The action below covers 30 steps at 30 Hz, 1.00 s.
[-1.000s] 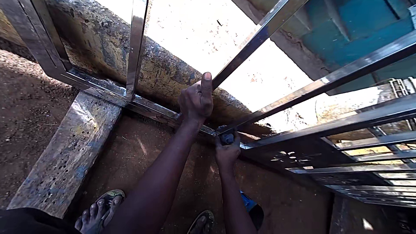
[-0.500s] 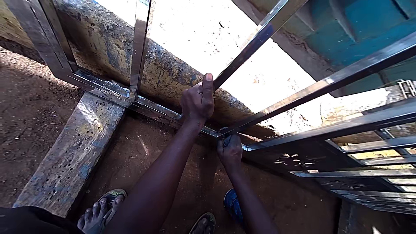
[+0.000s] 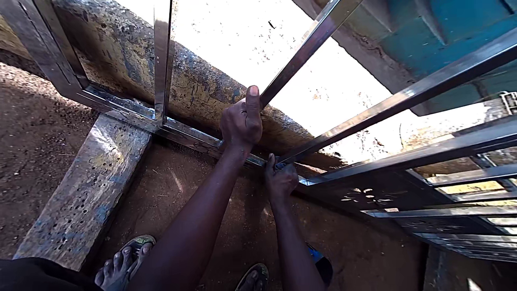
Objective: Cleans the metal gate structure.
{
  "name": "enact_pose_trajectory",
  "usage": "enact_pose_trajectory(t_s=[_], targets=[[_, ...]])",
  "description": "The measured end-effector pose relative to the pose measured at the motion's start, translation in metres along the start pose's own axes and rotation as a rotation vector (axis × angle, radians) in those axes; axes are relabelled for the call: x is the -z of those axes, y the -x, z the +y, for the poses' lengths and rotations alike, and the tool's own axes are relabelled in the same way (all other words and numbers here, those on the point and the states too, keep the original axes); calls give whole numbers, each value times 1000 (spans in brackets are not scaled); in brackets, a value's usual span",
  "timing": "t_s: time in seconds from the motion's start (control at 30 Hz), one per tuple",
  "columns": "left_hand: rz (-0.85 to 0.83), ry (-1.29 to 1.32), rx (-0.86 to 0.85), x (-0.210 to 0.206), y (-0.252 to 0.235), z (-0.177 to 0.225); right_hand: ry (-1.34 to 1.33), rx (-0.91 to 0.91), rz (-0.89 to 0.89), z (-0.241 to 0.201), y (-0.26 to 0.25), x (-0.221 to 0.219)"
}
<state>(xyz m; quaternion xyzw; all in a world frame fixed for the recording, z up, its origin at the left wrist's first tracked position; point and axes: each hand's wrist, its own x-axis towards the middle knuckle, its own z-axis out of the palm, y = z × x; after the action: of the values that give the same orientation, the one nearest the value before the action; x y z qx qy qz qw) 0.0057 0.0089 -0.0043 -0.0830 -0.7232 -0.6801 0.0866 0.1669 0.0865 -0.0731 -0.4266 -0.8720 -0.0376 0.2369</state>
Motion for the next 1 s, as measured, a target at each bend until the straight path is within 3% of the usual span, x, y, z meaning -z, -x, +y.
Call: enact_pose_trajectory(t_s=[0.17,0.23,0.33,0.43,0.63,0.73,0.87,1.0], targets=[[5,7,-3,1,-2,-1,-215,142,-146,16,9,9],[5,9,-1,0,-1,-2,-222,190,-114,22,12,6],[9,18,2,-1,-2,-1,-98,89,-14,7,5,-3],[3,17,10,0,-1,-1,-65,-42,-35,-6,5,0],[1,25,6,-1,-1,-1,-234,261,-26,31,22,2],[8,15,9,0,-1,1,-152,145,4,15,15,3],[-2,16,17,1,-1,-1,-79,-134,-183,-16,5,15],[-7,22,-1,0,-2,-2,-287,-18,-91,-1,21,13]])
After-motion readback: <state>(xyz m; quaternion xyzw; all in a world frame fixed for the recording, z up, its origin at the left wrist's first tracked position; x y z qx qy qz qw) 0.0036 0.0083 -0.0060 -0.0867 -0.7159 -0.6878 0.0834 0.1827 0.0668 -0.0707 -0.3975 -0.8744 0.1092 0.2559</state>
